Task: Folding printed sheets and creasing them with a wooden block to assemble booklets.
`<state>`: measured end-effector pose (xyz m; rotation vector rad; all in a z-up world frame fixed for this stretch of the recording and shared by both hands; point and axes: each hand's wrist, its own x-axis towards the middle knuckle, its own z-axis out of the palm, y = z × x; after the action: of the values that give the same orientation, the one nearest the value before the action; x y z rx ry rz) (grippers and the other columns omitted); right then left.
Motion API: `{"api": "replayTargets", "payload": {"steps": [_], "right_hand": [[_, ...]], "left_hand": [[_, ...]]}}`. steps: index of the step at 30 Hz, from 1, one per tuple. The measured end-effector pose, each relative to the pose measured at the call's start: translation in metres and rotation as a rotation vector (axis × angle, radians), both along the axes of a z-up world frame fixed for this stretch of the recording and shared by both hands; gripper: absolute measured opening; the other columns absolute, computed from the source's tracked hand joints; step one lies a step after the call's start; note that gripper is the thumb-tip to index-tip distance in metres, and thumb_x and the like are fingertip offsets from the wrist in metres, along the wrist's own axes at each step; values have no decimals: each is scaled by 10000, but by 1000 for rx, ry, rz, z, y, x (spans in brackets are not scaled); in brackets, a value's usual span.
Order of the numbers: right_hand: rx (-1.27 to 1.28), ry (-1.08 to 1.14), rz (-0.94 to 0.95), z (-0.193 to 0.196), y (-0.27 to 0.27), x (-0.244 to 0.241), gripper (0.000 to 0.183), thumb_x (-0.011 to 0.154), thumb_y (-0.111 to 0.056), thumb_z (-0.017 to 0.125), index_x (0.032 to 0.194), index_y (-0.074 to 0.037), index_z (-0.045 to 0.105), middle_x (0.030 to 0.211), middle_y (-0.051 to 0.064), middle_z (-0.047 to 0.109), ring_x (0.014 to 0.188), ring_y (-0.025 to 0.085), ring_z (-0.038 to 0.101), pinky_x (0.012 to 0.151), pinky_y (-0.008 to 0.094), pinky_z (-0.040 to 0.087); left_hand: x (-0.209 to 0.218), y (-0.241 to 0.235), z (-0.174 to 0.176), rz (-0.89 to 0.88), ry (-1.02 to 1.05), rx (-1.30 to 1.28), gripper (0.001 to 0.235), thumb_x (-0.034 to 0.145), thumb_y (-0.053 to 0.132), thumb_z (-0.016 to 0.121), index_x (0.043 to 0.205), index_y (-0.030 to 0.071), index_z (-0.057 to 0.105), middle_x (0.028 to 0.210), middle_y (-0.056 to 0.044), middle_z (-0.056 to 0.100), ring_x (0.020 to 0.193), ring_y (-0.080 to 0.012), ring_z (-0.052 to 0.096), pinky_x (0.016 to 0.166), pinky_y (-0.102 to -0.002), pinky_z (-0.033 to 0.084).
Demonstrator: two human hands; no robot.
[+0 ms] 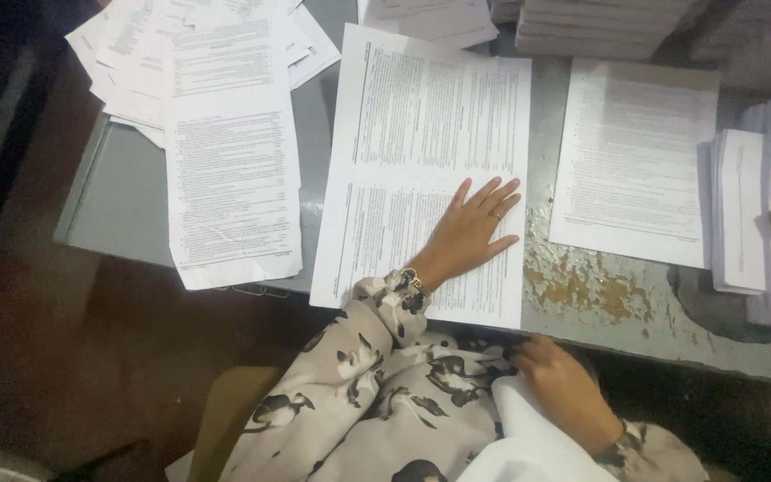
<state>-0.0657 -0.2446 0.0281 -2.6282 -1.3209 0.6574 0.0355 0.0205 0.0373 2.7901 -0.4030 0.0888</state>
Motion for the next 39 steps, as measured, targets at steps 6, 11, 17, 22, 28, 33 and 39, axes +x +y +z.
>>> {"api": "replayTargets", "payload": {"steps": [6,11,17,22,28,33,39], "right_hand": [[-59,520,-897,106,53,-6,447,958,-430,549,1248,-159,754,1279,37,756,1199,187,712,1080,322,489],[490,837,-1335,0,37,-14,489,1013,-314,532,1032,116,764,1005,244,790,915,306,737,878,372,523],[633,578,-1457,49,43,-29,367,1047,-274,550,1098,56,704,990,207,741,842,283,688,768,379,505],[741,-198,-931,-8,-6,-12,196,1043,-45,641,1143,99,730,1084,216,740,940,233,681,850,392,486],[848,-256,-774,50,-23,25,286,1144,-79,559,1379,-6,704,783,45,561,645,153,386,577,333,298],[968,-256,-834,63,-57,50,245,1193,3,563,1394,43,698,895,104,623,763,184,504,695,305,421],[1284,-157,-917,94,-73,62,237,1219,-3,473,1334,84,660,1229,200,671,1095,262,663,958,340,560]], "left_hand": [[-5,-9,3,36,41,10,681,1047,539,354,1583,122,302,1689,-41,189,1564,-236,154,1268,-540,64],[-26,-33,1,134,67,24,719,1038,550,327,1592,96,259,1701,-61,137,1568,-263,126,1261,-549,88],[-29,-26,-11,74,225,44,711,1036,441,479,1602,98,218,1706,-77,69,1566,-292,113,1242,-533,154],[-8,-10,10,109,266,59,634,1014,376,530,1553,113,326,1679,-66,195,1524,-273,233,1239,-533,216],[61,41,86,76,-347,111,693,990,123,694,1569,260,341,1638,-12,374,1530,-273,343,1272,-559,269],[90,95,128,-241,-489,-10,84,871,302,823,829,251,771,776,92,689,752,-158,646,1193,-623,152],[52,143,140,-238,-553,-43,82,913,237,802,858,188,766,793,71,665,760,-163,643,1134,-535,365]]}}
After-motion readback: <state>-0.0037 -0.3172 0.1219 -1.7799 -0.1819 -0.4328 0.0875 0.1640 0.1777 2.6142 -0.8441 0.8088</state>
